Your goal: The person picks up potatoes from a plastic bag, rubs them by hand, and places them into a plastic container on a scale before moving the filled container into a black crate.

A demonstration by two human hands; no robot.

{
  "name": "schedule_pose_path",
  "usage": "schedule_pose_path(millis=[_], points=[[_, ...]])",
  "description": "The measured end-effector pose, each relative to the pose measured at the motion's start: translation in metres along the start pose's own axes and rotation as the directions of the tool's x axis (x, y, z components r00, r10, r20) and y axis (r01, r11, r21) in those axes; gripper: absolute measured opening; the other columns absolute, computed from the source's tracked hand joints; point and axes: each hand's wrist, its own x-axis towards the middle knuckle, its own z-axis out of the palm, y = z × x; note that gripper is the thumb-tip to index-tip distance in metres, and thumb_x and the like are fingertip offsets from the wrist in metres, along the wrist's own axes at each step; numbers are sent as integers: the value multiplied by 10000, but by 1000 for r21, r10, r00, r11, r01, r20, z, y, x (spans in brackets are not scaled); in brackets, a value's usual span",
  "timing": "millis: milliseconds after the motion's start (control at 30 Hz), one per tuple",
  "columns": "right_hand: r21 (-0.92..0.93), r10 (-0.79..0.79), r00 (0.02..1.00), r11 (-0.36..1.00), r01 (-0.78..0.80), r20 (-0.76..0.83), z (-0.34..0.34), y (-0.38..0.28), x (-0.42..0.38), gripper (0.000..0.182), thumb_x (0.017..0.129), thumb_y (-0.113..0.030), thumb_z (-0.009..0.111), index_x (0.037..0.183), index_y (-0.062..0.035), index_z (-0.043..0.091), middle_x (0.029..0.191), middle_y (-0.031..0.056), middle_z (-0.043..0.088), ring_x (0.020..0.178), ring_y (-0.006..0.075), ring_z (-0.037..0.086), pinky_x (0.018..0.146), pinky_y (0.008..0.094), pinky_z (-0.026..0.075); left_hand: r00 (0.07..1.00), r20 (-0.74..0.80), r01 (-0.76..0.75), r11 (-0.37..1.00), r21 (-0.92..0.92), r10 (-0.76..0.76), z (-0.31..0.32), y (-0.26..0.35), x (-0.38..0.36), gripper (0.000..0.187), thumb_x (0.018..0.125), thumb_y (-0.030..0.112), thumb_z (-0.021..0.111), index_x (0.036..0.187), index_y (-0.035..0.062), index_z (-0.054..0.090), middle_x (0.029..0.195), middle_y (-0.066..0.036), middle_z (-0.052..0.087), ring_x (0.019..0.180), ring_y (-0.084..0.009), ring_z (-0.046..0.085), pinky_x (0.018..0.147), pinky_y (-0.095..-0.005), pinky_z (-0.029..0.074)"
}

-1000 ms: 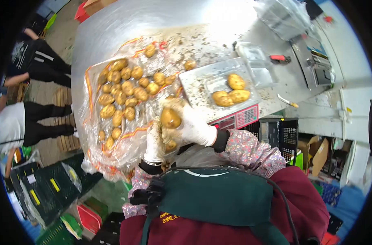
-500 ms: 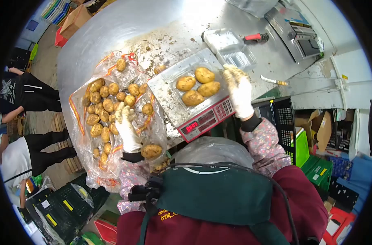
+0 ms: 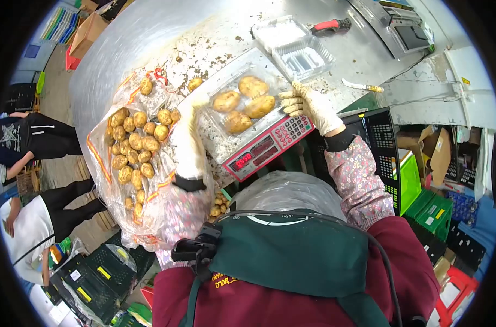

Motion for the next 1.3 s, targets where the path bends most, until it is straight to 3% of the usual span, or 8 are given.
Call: schedule_pose_path(millis=[67, 467, 533, 667, 733, 867, 1100, 1300], points=[[47, -27, 999, 999, 26, 20, -1, 4, -1, 535, 1002, -503, 467, 1073, -14, 672, 838, 69, 676, 702, 151, 646, 698, 285, 535, 998, -17, -49, 956, 288, 57, 10, -1, -35, 434, 971, 141, 569, 1374, -7, 511, 1435, -132, 501, 1353, -189, 406, 1123, -337, 309], [93, -37, 999, 995, 36, 10, -1, 22, 6, 375, 1016, -333, 485, 1112, -4, 636, 912, 105, 672, 803, 196, 667, 719, 295, 535, 979, -103, -102, 865, 492, 174, 25, -42, -68, 696, 886, -32, 613, 1507, 22, 302, 1513, -150, 385, 1430, -232, 296, 1164, -361, 239], [51, -52, 998, 997, 54, -30, 3, 20, 1, 331, 1012, -285, 503, 1109, 4, 632, 918, 106, 673, 812, 190, 674, 717, 287, 545, 972, -119, -122, 867, 483, 204, 24, -51, -71, 695, 882, -51, 612, 1496, 21, 295, 1482, -163, 407, 1379, -218, 380, 1102, -340, 348], [-12, -204, 979, 979, 204, 12, 8, 20, 0, 219, 962, -152, 593, 1100, 13, 633, 907, 73, 675, 797, 139, 660, 725, 266, 540, 961, -272, 145, 926, 348, -48, 16, -61, -73, 311, 932, 39, 619, 1224, 18, 514, 1121, -141, 654, 968, -189, 670, 768, -264, 544], [-12, -204, 979, 979, 204, 20, 10, 16, 0, 198, 942, -120, 613, 1087, 12, 637, 897, 62, 673, 785, 129, 652, 728, 260, 533, 898, -217, 367, 924, -104, -382, 23, -51, -73, 153, 946, 80, 616, 1078, 9, 581, 958, -111, 680, 874, -208, 694, 742, -286, 552], [-4, -206, 978, 978, 206, 29, 6, 23, 6, 175, 898, -64, 654, 1057, 8, 647, 871, 43, 669, 762, 113, 634, 736, 247, 518, 931, -254, 240, 963, -119, -264, 27, -61, -71, 129, 963, 126, 598, 1014, 9, 599, 919, -134, 690, 805, -227, 705, 710, -292, 567], [26, -160, 986, 987, 159, 46, 9, 23, -4, 208, 903, -94, 659, 1080, 14, 667, 891, 42, 684, 770, 97, 634, 728, 227, 516, 916, -243, 325, 946, -9, -318, 13, -26, -62, 229, 950, 247, 633, 1057, 47, 599, 952, -116, 690, 819, -204, 690, 701, -291, 542], [-56, -220, 972, 975, 215, -82, -21, 1, 15, 215, 945, -204, 620, 1050, -30, 689, 870, 12, 680, 746, 78, 616, 658, 206, 476, 872, -479, 27, 968, 251, 100, -69, -22, -77, 347, 989, 270, 548, 1221, 17, 591, 1168, -95, 639, 984, -173, 638, 809, -312, 526]])
